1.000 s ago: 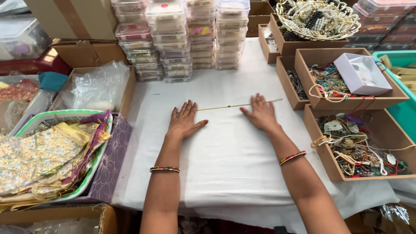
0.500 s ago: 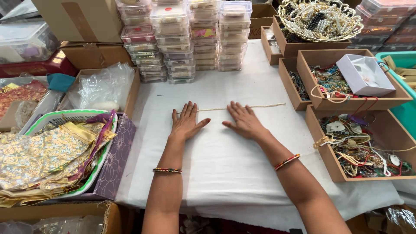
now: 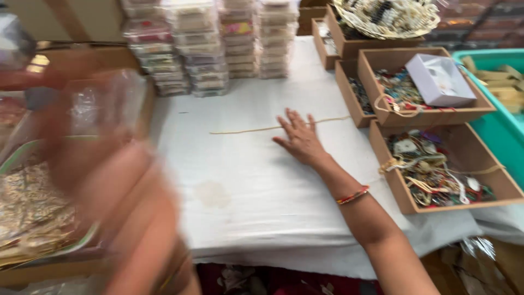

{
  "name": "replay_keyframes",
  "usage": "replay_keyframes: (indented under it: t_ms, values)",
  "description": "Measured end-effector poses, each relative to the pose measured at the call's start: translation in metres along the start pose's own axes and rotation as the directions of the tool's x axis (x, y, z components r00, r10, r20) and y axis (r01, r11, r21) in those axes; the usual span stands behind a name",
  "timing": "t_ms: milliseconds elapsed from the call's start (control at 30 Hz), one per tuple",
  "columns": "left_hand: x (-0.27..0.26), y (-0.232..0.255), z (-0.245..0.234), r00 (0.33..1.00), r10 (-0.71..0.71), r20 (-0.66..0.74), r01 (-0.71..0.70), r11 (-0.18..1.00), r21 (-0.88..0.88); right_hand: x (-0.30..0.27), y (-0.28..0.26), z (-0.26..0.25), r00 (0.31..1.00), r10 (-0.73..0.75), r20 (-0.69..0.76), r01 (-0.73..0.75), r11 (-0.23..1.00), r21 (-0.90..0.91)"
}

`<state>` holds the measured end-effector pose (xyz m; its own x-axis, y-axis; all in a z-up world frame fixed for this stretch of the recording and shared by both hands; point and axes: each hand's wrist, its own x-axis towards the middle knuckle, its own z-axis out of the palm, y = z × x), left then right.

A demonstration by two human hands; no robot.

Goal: The person wraps a small item in a decorative gold-patterned cloth, places it into a clear plastic container, and then closes the lid. They then pick up a gold-colored chain, straighten it on the table, fold it, and place it into a small clear plastic bag. Finally, they place the bagged chain into a small cream-colored pouch and tie it shut.

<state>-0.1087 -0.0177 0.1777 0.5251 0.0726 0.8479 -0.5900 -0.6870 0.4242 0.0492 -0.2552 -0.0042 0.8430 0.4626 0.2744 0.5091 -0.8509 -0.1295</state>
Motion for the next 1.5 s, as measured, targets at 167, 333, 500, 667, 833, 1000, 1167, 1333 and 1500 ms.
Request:
replay_keyframes:
  t_ms: [167,333,500,667,833,1000,1167,1333,1500]
  values:
    - [0.0,0.018,0.026,0.997,-0.014,0.078,0.02,0.996,-0.087,-0.009,-0.006,-0.009,0.999,-0.04,-0.01,0.041,0.997,0.068]
    - [0.011,0.032,0.015,0.994,0.001,0.107,0.008,0.996,-0.09,-0.008,-0.005,-0.004,0.999,-0.044,-0.013,0.046,0.993,0.111]
    - [0.019,0.036,0.024,0.993,0.015,0.118,0.004,0.987,-0.159,-0.012,-0.007,-0.002,1.0,-0.004,0.0,0.004,0.996,0.093]
    - [0.017,0.022,0.026,0.992,0.025,0.122,0.001,0.977,-0.212,-0.008,-0.012,-0.008,0.996,0.029,0.088,-0.038,0.994,0.099]
    - [0.033,0.041,0.012,0.991,0.02,0.135,0.01,0.975,-0.22,0.008,-0.048,0.003,0.976,0.036,0.217,-0.042,0.999,0.024]
    - [0.038,0.037,0.004,0.989,-0.013,0.15,0.046,0.975,-0.219,0.017,-0.081,0.016,0.964,-0.035,0.263,0.029,0.999,0.03]
    - [0.042,0.029,0.004,0.984,-0.032,0.176,0.071,0.973,-0.222,0.014,-0.073,0.013,0.964,-0.091,0.251,0.073,0.994,0.079]
    - [0.041,0.024,-0.024,0.984,-0.073,0.163,0.1,0.982,-0.162,0.013,-0.037,0.006,0.976,-0.035,0.216,0.017,0.996,0.083]
    - [-0.003,-0.142,0.057,0.734,-0.496,0.464,0.287,0.846,0.45,0.011,0.0,0.005,0.954,0.147,0.263,-0.173,0.982,0.08]
